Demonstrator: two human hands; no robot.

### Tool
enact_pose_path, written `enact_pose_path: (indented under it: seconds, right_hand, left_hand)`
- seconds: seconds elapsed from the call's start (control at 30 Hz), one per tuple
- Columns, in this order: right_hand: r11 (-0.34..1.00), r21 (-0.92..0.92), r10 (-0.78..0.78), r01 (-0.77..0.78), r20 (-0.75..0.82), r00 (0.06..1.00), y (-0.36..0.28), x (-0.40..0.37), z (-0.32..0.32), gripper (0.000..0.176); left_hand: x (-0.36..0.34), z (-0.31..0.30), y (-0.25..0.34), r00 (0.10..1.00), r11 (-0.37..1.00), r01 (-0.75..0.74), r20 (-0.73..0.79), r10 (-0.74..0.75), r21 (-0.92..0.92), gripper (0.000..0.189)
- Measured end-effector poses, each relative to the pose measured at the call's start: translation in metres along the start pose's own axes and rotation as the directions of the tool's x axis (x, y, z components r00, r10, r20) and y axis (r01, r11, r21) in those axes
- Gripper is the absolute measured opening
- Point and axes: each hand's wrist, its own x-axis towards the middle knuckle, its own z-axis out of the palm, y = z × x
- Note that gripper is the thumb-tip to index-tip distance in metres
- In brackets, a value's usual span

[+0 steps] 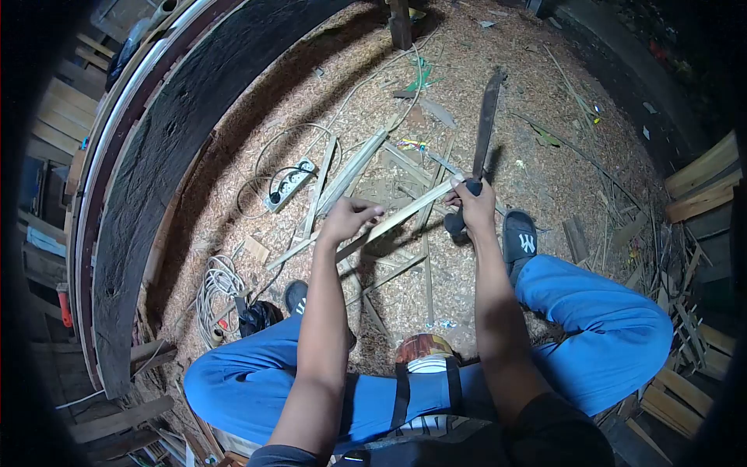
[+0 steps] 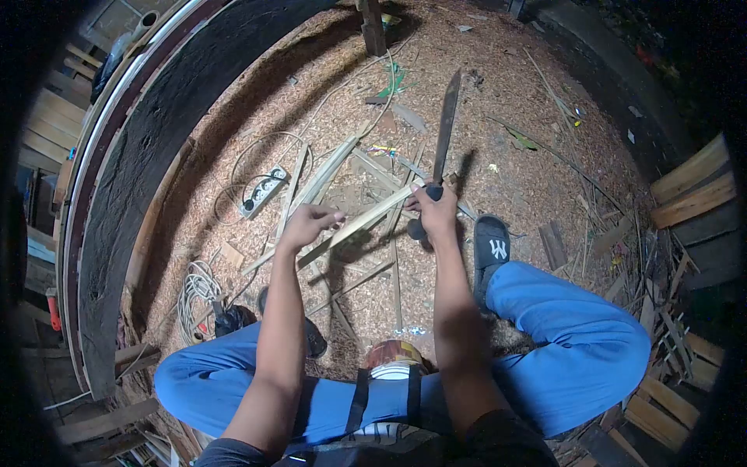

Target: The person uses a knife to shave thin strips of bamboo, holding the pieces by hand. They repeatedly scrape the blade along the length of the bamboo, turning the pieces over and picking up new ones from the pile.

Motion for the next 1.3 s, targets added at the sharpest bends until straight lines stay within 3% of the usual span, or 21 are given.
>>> enact_pose_path:
  seconds: [0.1,0.2,0.43,0.63,0.8,0.97,1.07,1.23,1.3]
  right_hand:
    - [1.000,-0.010,0.003,-0.003,0.024,1.000,0.005,-0.001,0.000,0.022]
    - [1.000,0.025,-0.018,0.017,0.041,0.999,0.006,-0.002,0.003,0.022]
    - [1.000,0.023,0.006,-0.007,0.051,0.999,0.005,-0.005,0.007,0.022]
    - [0.989,0.121,0.082,-0.089,0.058,0.995,0.004,-0.008,0.009,0.022]
    - [0.982,0.158,0.095,-0.107,0.085,0.992,0.000,-0.009,0.008,0.020]
    - [0.990,0.104,0.082,-0.090,0.082,0.993,0.006,-0.007,0.006,0.018]
    - [0.991,0.092,0.088,-0.098,0.099,0.991,0.000,-0.012,0.010,0.019]
    - [0.992,0.093,0.080,-0.089,0.096,0.992,0.000,-0.016,0.015,0.018]
    - [0.992,0.086,0.082,-0.093,0.124,0.989,-0.001,-0.018,0.017,0.018]
  left_hand:
    - [0.000,0.012,0.013,0.996,1.000,0.014,0.083,-0.015,0.013,0.027]
    - [0.000,0.020,0.023,0.994,0.998,-0.066,0.090,0.065,0.008,0.025]
    - [0.007,0.036,0.011,0.994,0.991,-0.081,0.064,0.088,-0.109,0.022]
    - [0.002,0.033,0.017,1.000,0.997,0.022,0.022,-0.021,-0.078,0.020]
    - [0.003,0.027,0.015,0.984,0.981,-0.104,-0.161,0.077,-0.163,0.021]
    - [0.006,0.006,0.010,0.955,0.981,-0.103,-0.292,0.051,-0.163,0.022]
    - [0.004,-0.002,0.013,0.907,0.938,-0.160,-0.420,0.017,-0.307,0.020]
    - [0.001,-0.014,0.010,0.805,0.931,-0.265,-0.590,0.070,-0.251,0.019]
    - [0.001,-0.016,0.006,0.787,0.842,-0.301,-0.615,-0.046,-0.448,0.018]
